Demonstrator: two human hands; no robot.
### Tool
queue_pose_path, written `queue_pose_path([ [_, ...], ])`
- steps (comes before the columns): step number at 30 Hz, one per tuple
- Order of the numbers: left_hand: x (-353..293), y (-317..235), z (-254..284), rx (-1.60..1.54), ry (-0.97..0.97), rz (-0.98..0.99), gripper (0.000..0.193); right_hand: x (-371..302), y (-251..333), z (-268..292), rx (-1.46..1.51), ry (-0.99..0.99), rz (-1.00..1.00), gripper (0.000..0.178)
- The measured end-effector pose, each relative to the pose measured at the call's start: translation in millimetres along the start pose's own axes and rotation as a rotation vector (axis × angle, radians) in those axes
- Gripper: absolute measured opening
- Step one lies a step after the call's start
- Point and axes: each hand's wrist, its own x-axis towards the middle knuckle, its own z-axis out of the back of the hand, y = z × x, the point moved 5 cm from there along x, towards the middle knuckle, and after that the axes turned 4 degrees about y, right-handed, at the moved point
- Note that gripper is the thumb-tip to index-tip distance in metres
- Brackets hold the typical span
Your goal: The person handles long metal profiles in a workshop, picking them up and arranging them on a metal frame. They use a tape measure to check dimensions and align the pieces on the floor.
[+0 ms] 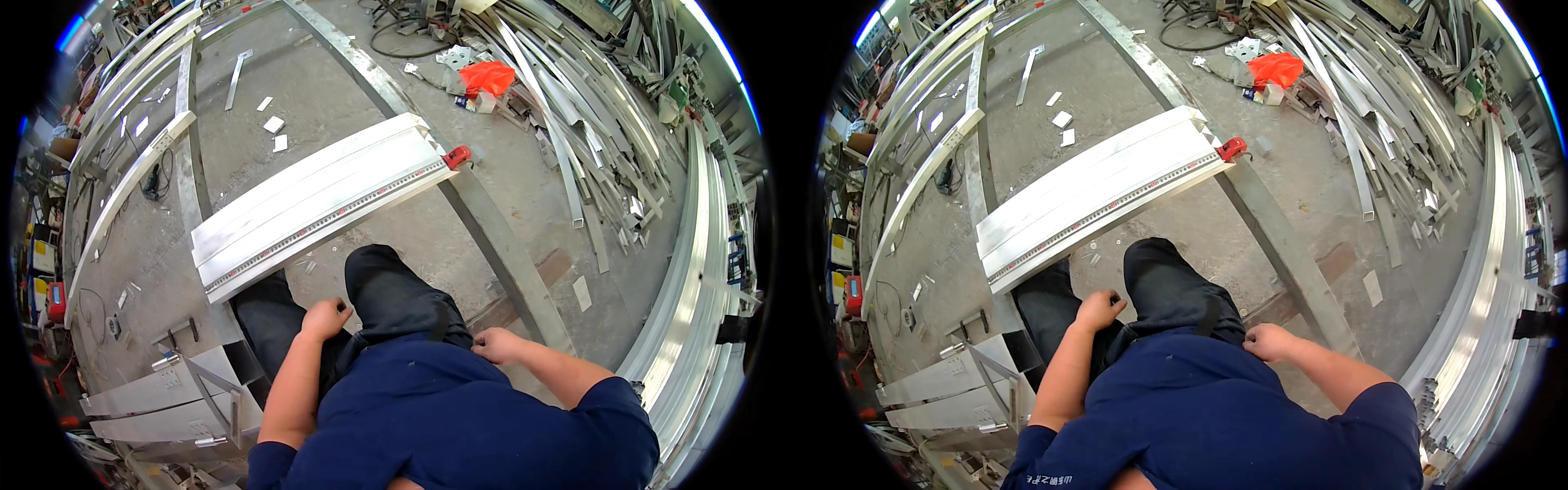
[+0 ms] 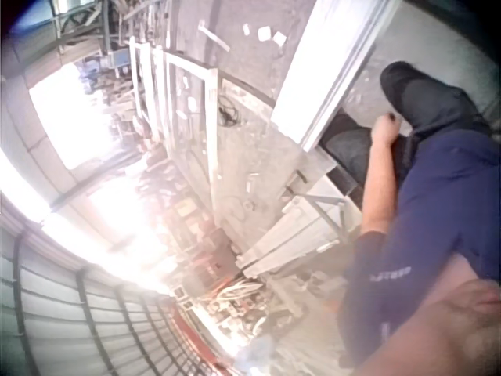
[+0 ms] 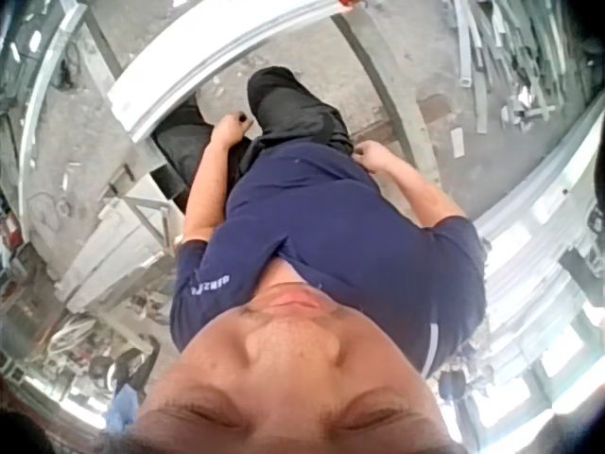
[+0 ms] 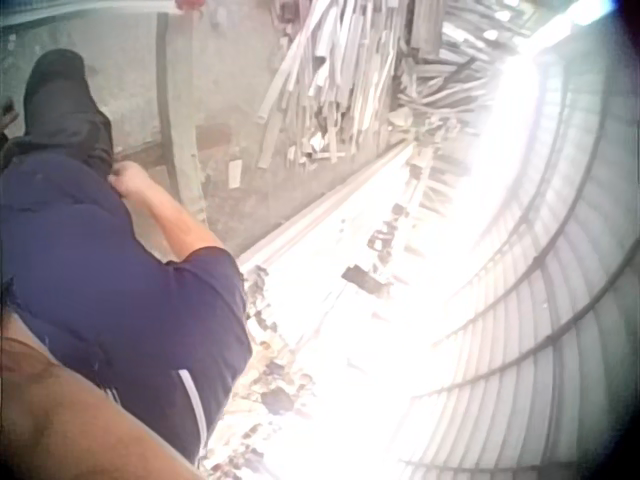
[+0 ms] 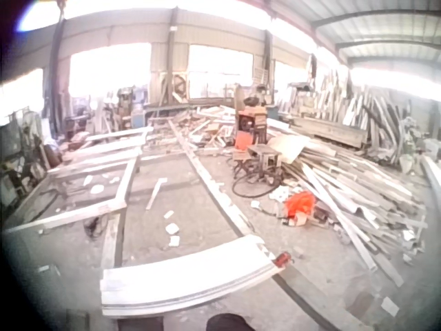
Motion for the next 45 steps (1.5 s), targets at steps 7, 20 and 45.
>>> queue_pose_path([
  [7, 1.6, 7.3, 0.7, -0.085, -0.041, -0.010, 0.036, -0.6, 28.3, -6.8, -0.760, 0.061, 0.027, 0.023],
  [20, -14.1, 13.2, 26.2, -0.286, -0.323, 0.075, 0.042, 14.3, 62.2, -8.2, -0.732, -0.543, 0.454, 0.022],
  [45, -114.4, -42.9, 53.5, -0.340, -0.414, -0.199, 0.026, -114.5, 48.3, 116.3, 0.371, -0.666, 0.126, 0.032],
])
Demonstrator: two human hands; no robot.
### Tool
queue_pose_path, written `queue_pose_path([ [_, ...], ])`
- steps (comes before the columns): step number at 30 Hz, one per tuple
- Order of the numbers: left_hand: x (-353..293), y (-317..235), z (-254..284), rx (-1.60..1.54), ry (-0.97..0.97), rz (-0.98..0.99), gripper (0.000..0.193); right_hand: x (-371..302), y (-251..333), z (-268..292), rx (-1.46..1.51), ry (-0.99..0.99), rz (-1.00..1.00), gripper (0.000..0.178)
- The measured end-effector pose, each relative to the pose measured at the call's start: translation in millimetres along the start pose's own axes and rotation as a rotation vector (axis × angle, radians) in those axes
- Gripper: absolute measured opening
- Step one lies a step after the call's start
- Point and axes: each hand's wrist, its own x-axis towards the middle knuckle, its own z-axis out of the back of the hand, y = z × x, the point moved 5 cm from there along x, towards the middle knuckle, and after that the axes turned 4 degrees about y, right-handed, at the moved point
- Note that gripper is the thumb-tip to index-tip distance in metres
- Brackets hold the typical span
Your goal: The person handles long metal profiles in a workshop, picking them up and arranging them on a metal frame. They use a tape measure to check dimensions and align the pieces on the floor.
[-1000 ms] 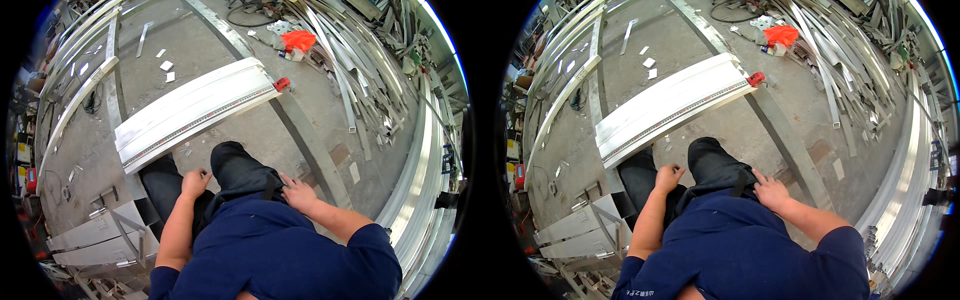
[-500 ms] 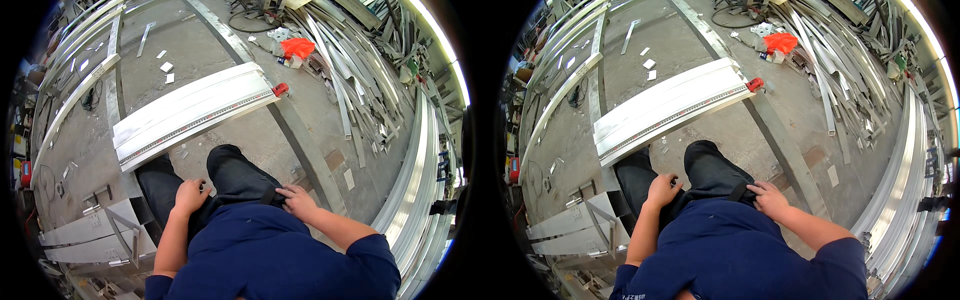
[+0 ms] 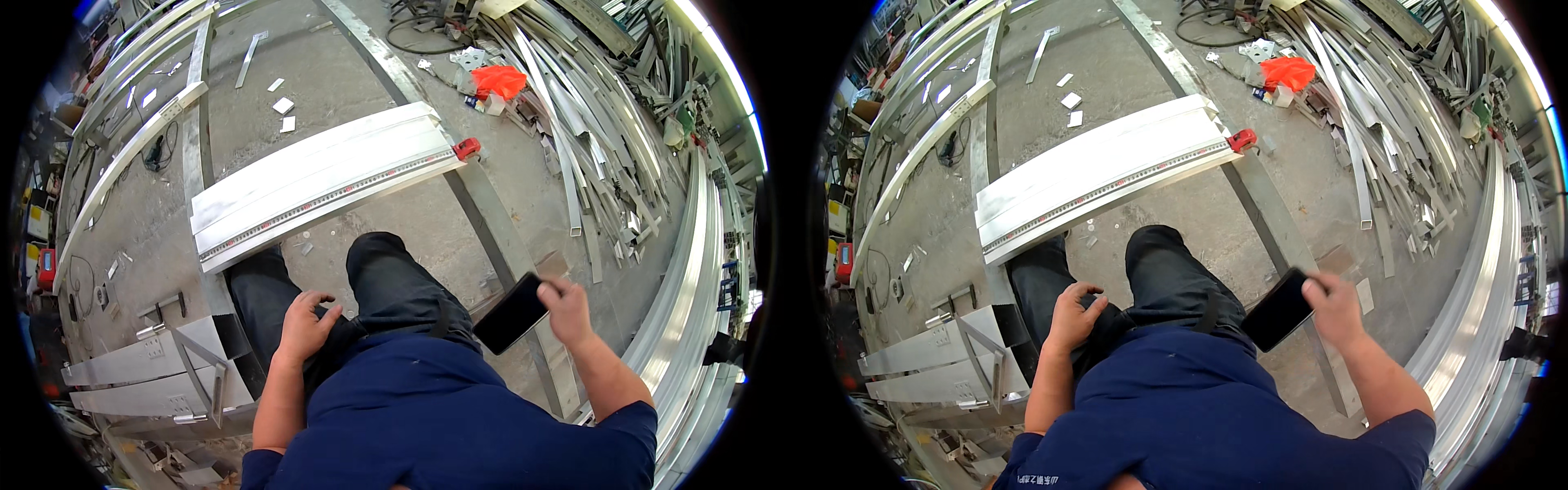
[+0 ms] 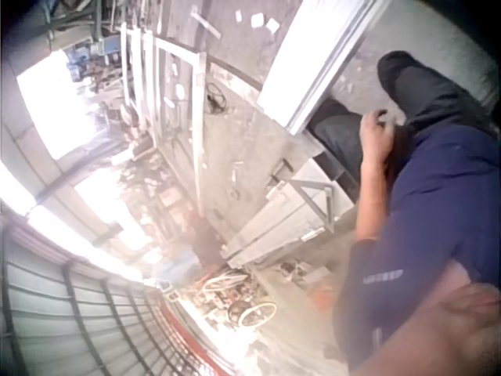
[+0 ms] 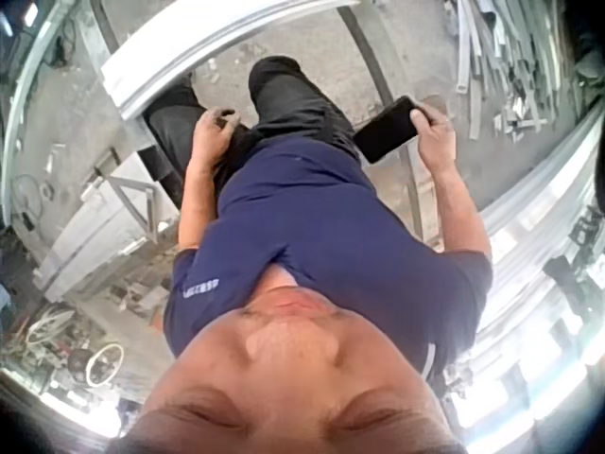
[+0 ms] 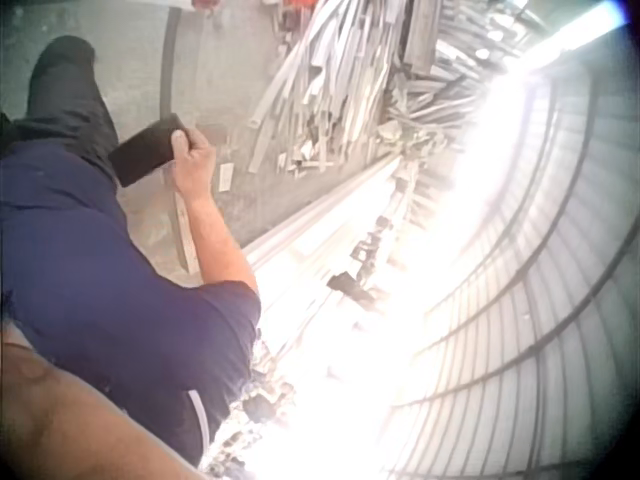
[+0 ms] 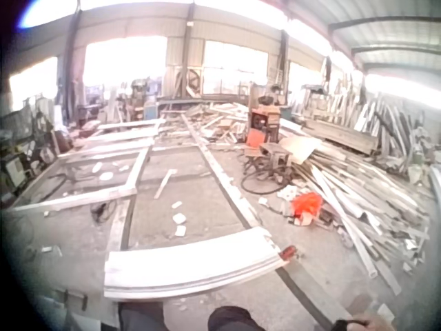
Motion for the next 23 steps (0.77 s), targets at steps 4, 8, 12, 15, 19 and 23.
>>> queue_pose_path([
  [4, 7.4, -6.3, -8.5, -0.213, 0.118, 0.119, 0.024, 38.8, 15.6, -19.5, 0.786, 0.147, -0.006, 0.057],
  [8, 8.7, -8.5, -21.6, -0.515, 0.193, 0.090, 0.023, 49.5, 52.1, -94.3, 0.932, 0.691, -0.109, 0.080],
  [12, 9.9, -18.6, -24.4, -1.117, 0.162, -0.013, 0.047, 62.9, 81.5, -179.3, 1.002, 1.071, -0.005, 0.082],
  [15, 12.2, -11.0, -25.2, -1.272, -0.031, 0.270, 0.050, 82.7, 85.7, -230.6, 0.773, 1.043, 0.310, 0.081],
  [19, 11.3, -8.6, -4.4, -0.947, -0.107, 0.337, 0.043, 80.4, 115.5, -240.1, 0.616, 0.851, 0.375, 0.084],
  [23, 24.3, 12.1, -16.6, -1.295, -0.132, 0.152, 0.047, 98.5, 123.7, -262.3, 0.863, 0.918, 0.502, 0.085],
])
